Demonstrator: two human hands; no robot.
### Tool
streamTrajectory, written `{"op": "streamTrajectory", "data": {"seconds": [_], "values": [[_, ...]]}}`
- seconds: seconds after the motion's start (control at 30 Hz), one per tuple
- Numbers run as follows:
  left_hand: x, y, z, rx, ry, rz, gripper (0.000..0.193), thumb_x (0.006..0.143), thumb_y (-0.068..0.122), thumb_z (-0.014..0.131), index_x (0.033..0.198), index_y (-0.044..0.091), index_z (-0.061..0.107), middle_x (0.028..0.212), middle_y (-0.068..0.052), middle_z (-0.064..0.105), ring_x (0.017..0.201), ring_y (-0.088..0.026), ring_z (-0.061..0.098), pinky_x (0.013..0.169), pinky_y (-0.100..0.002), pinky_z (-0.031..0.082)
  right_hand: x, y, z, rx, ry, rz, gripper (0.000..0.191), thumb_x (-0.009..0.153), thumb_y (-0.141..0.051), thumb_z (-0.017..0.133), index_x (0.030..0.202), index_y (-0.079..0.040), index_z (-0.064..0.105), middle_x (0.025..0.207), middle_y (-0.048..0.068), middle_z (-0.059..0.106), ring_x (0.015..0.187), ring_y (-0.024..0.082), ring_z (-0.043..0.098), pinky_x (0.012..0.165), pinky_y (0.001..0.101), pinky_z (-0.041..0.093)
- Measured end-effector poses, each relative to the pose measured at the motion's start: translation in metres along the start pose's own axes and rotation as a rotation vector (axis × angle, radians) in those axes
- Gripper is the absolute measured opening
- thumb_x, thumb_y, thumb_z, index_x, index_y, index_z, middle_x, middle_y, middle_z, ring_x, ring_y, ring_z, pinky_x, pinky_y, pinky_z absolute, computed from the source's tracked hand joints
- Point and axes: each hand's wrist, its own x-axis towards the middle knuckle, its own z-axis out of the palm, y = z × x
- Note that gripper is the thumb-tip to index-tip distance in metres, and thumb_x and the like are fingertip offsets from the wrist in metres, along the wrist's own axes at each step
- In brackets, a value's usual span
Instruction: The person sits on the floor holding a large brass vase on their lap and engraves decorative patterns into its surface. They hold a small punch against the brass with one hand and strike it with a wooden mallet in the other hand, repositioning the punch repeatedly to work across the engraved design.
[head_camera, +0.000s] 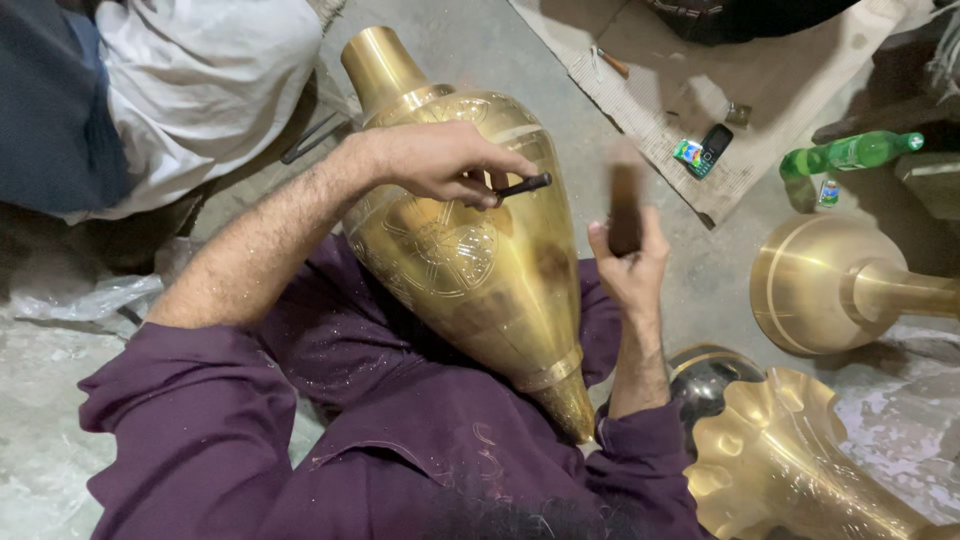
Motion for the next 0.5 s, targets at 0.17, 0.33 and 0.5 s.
{"op": "streamTrajectory", "data": {"seconds": [0.17, 0.33, 0.5], "values": [[0.001, 0.002, -0.004, 0.011, -0.078, 0.011, 0.056, 0.092, 0.017, 0.073, 0.145, 0.019, 0.054, 0.104, -0.004, 0.08, 0.091, -0.019, 0.077, 0.083, -0.037, 0.061, -0.014, 0.005, 0.006, -0.155, 0.041, -0.051, 0.03, 0.095, -0.016, 0.084, 0.107, -0.001, 0.061, 0.078, 0.01, 0.061, 0.07, 0.016, 0.056, 0.063, 0.0319, 0.047], [0.005, 0.003, -0.007, 0.027, -0.145, 0.021, 0.058, 0.09, 0.014, 0.072, 0.145, 0.02, 0.055, 0.101, -0.003, 0.081, 0.093, -0.017, 0.078, 0.084, -0.038, 0.059, -0.027, 0.01, 0.01, -0.053, 0.072, -0.027, 0.028, 0.093, -0.016, 0.083, 0.109, -0.004, 0.064, 0.085, 0.008, 0.068, 0.075, 0.014, 0.062, 0.068, 0.0302, 0.051], [0.008, 0.005, -0.009, 0.045, -0.174, -0.006, 0.057, 0.09, 0.021, 0.074, 0.144, 0.024, 0.055, 0.103, -0.002, 0.08, 0.094, -0.017, 0.077, 0.085, -0.037, 0.06, -0.033, 0.007, 0.013, 0.381, 0.155, 0.184, 0.026, 0.096, -0.016, 0.084, 0.11, -0.004, 0.066, 0.09, 0.007, 0.066, 0.083, 0.014, 0.059, 0.074, 0.0286, 0.049]]}}
